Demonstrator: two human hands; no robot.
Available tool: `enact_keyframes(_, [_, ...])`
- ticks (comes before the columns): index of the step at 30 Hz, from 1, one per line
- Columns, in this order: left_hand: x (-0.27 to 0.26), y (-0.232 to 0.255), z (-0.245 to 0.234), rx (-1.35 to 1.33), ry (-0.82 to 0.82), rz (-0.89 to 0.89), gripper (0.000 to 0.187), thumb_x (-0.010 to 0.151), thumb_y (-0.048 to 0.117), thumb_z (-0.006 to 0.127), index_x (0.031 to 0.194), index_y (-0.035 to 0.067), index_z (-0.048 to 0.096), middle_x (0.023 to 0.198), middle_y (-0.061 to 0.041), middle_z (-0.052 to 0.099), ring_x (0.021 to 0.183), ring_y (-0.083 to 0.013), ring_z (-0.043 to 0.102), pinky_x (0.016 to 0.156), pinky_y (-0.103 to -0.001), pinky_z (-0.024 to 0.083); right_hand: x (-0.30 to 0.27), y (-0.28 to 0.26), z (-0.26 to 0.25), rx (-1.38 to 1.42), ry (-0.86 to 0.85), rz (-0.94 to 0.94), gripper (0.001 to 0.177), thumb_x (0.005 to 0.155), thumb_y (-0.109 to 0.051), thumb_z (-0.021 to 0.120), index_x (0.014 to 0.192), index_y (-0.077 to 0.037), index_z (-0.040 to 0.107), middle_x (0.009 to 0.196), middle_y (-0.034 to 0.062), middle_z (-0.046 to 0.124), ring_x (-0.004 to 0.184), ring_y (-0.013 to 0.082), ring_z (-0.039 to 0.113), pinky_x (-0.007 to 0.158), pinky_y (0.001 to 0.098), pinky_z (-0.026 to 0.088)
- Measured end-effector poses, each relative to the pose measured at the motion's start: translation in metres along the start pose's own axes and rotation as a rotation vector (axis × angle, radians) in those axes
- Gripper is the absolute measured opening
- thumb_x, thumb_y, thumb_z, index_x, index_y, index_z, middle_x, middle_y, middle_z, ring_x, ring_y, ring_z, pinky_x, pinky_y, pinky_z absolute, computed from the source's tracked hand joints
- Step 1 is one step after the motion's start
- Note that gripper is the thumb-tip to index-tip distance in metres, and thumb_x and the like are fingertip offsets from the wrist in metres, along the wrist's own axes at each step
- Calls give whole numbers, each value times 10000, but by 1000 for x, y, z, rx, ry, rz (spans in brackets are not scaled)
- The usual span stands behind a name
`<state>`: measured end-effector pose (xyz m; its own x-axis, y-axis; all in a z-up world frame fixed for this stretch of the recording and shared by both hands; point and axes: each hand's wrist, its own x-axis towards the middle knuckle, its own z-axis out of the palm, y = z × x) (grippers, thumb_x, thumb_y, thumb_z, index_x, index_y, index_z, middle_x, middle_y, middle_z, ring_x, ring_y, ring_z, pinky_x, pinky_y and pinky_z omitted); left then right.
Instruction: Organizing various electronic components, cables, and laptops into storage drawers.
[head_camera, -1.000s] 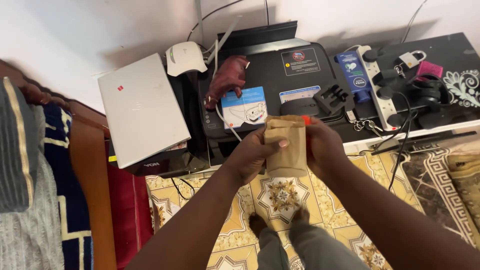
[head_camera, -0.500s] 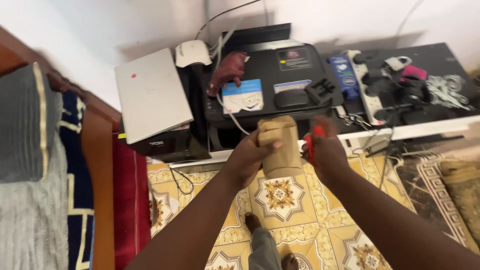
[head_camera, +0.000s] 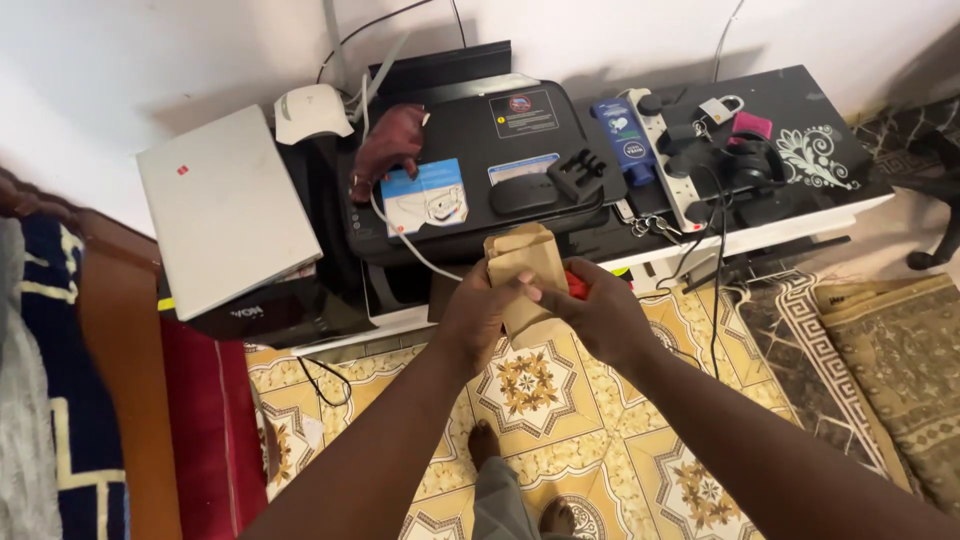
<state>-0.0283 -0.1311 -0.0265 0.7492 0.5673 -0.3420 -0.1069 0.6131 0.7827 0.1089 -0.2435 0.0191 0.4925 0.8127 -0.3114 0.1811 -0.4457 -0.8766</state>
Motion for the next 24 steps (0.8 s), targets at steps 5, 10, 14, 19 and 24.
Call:
enact_keyframes(5, [30, 13, 1, -59, -26, -1, 388, 886, 128, 743, 1240, 46, 608, 960, -49, 694, 887, -163, 678, 805, -351, 575, 31, 5, -1, 7, 22, -19, 423, 854, -400, 776, 1069, -42, 705, 825, 70, 732, 710, 142, 656, 640, 305, 527])
enact_keyframes(10, [61, 23, -6, 40, -60, 84, 384, 891, 107, 793, 1233, 9, 648, 1064, -40, 713, 948, -132, 667, 867, -314, 552, 63, 13, 1, 65, 56, -121, 421, 854, -350, 763, 1115, -31, 680, 890, 64, 731, 757, 141, 695, 660, 291, 570])
enact_keyframes(14, [81, 45, -1, 18, -46, -1, 471, 843, 154, 811, 1267, 60, 628, 1060, -35, 703, 954, -155, 671, 860, -359, 556, 87, 24, -15, 164, 65, 11, 434, 896, -375, 663, 1216, -81, 666, 907, 72, 723, 715, 187, 632, 612, 317, 535])
enact_keyframes(19, [110, 51, 0, 45, 28, 10, 503, 826, 177, 827, 1273, 59, 631, 1137, -45, 708, 1038, -175, 679, 925, -380, 560, 134, 55, -47, 23, 305, 65, 478, 945, -489, 634, 1212, -96, 690, 875, 105, 685, 743, 199, 651, 639, 330, 520])
enact_keyframes(24, [130, 44, 10, 63, -20, 27, 519, 812, 191, 843, 1268, 53, 637, 1140, -56, 704, 1054, -194, 679, 950, -398, 559, 205, 86, -76, -62, 403, 283, 672, 879, -632, 768, 1096, -4, 665, 907, 151, 689, 736, 230, 657, 623, 361, 512])
